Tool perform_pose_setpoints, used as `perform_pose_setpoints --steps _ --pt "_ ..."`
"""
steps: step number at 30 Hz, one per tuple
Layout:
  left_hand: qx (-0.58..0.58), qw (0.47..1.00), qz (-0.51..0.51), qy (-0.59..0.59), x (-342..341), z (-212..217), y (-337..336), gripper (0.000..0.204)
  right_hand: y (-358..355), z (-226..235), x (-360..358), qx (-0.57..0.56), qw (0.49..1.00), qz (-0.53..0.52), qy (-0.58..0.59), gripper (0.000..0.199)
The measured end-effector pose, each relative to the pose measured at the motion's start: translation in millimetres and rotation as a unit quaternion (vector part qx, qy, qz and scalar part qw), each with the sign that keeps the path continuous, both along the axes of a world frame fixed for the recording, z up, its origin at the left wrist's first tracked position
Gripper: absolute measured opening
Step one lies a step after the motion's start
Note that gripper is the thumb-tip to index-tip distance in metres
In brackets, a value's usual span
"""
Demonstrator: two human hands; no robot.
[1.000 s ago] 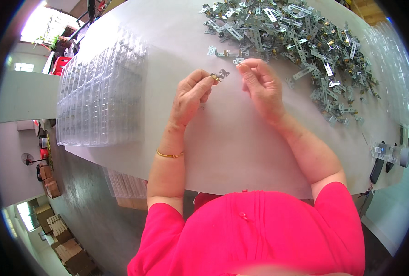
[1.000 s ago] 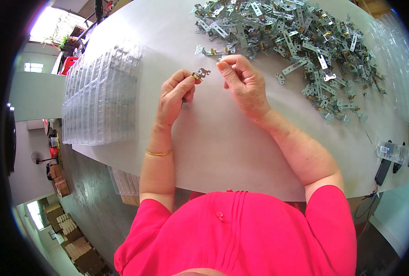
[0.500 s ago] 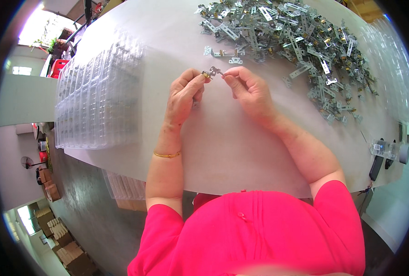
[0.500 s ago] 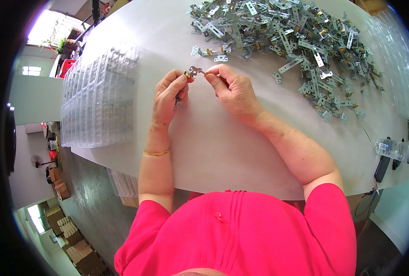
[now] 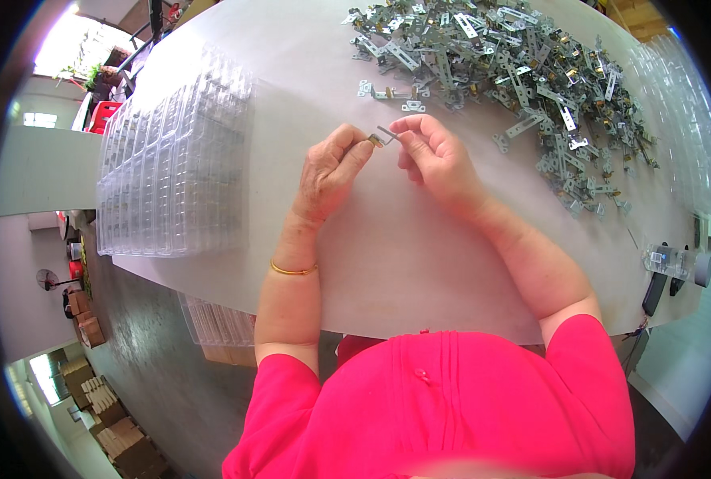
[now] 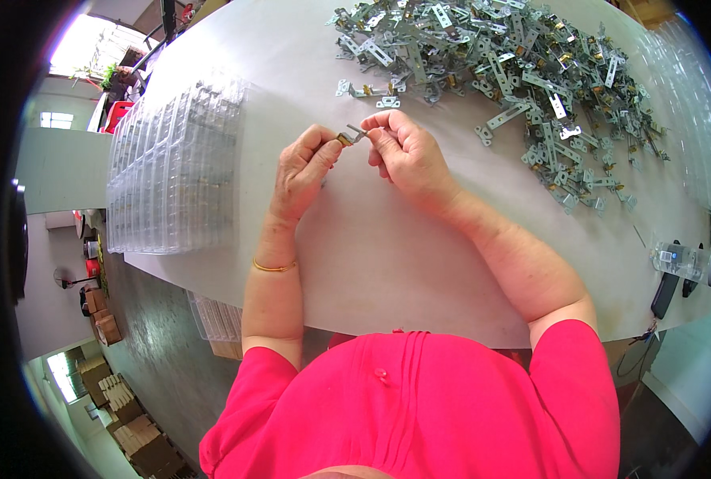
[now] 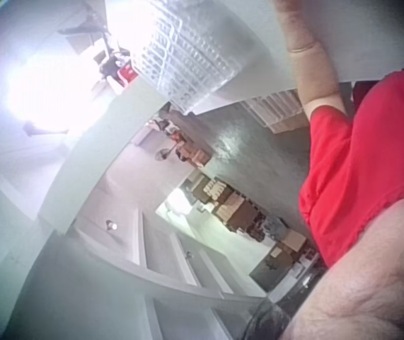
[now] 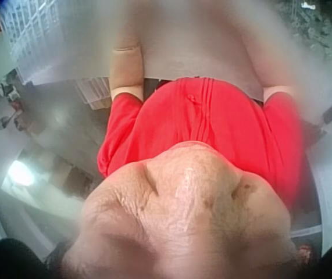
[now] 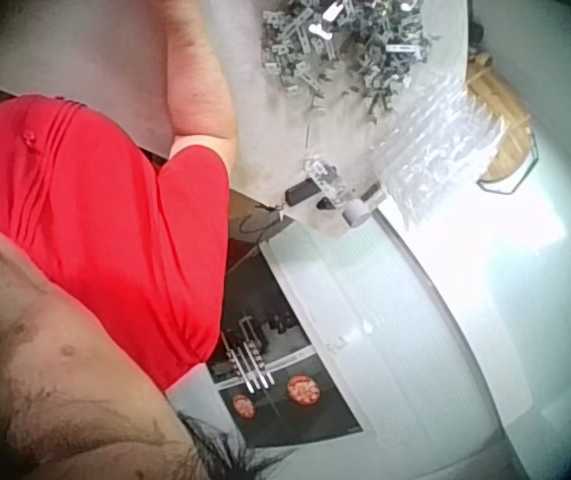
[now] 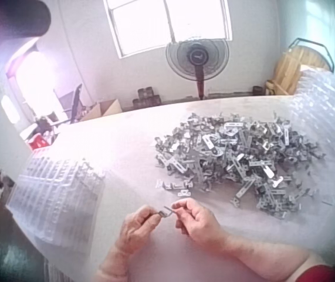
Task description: Manually assemble small metal hinges or brackets by inserting a pin into the joint and placing the finished piece into a plastic tray.
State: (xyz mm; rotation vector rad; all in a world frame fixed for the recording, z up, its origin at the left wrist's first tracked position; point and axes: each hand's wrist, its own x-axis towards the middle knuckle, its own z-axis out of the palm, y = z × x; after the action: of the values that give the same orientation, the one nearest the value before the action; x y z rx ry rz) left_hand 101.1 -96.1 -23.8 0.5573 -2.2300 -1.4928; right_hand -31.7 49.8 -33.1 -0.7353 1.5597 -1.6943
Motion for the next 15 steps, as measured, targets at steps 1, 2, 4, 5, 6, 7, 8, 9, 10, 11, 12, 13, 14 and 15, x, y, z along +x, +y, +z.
perform_pose_setpoints --steps 1,2,4,5,6,7,8,9,10,11,12,13,14,15 --pt "0.000 1.000 0.000 -0.002 -1 0 0 0.014 1 0 -5 0.005 0.999 0.030 -0.045 0.017" --pt "0.000 1.000 0.000 -0.001 -1 0 -1 0.014 2 0 -8 0.010 0.994 0.061 -0.089 0.020" --pt "-0.019 0.999 -0.026 -0.001 0 1 -4 0.014 1 1 -11 0.008 0.992 0.072 -0.108 0.020" --pt "-0.019 1.000 -0.025 -0.001 0 2 -3 0.014 1 2 -12 0.007 0.988 0.082 -0.127 0.020" --pt "-0.028 0.999 -0.042 -0.007 0 3 -2 0.014 1 3 -14 0.007 0.988 0.083 -0.127 0.020" --pt "-0.037 0.998 -0.058 -0.014 1 4 -1 0.014 1 4 -16 0.015 0.985 0.100 -0.138 0.021" --pt "-0.037 0.998 -0.057 -0.014 1 6 0 0.014 2 4 -17 0.023 0.982 0.118 -0.148 0.023" --pt "-0.043 0.996 -0.069 -0.020 1 9 0 0.015 2 3 -20 0.023 0.982 0.118 -0.148 0.023" --pt "-0.049 0.995 -0.081 -0.026 2 11 1 0.015 2 0 -21 0.008 0.983 0.128 -0.133 0.019" --pt "-0.049 0.995 -0.081 -0.026 2 13 1 0.015 2 -3 -22 -0.007 0.983 0.138 -0.119 0.016" --pt "-0.031 0.993 -0.105 -0.047 3 14 1 0.016 1 -4 -22 -0.007 0.983 0.138 -0.118 0.016" --pt "-0.014 0.989 -0.130 -0.067 4 15 1 0.017 1 -5 -22 -0.019 0.983 0.139 -0.122 0.016" --pt "-0.014 0.989 -0.130 -0.067 3 17 3 0.017 1 -5 -22 -0.032 0.982 0.141 -0.125 0.016" --pt "0.012 0.985 -0.156 -0.071 2 19 6 0.017 1 -5 -20 -0.032 0.981 0.142 -0.125 0.016"
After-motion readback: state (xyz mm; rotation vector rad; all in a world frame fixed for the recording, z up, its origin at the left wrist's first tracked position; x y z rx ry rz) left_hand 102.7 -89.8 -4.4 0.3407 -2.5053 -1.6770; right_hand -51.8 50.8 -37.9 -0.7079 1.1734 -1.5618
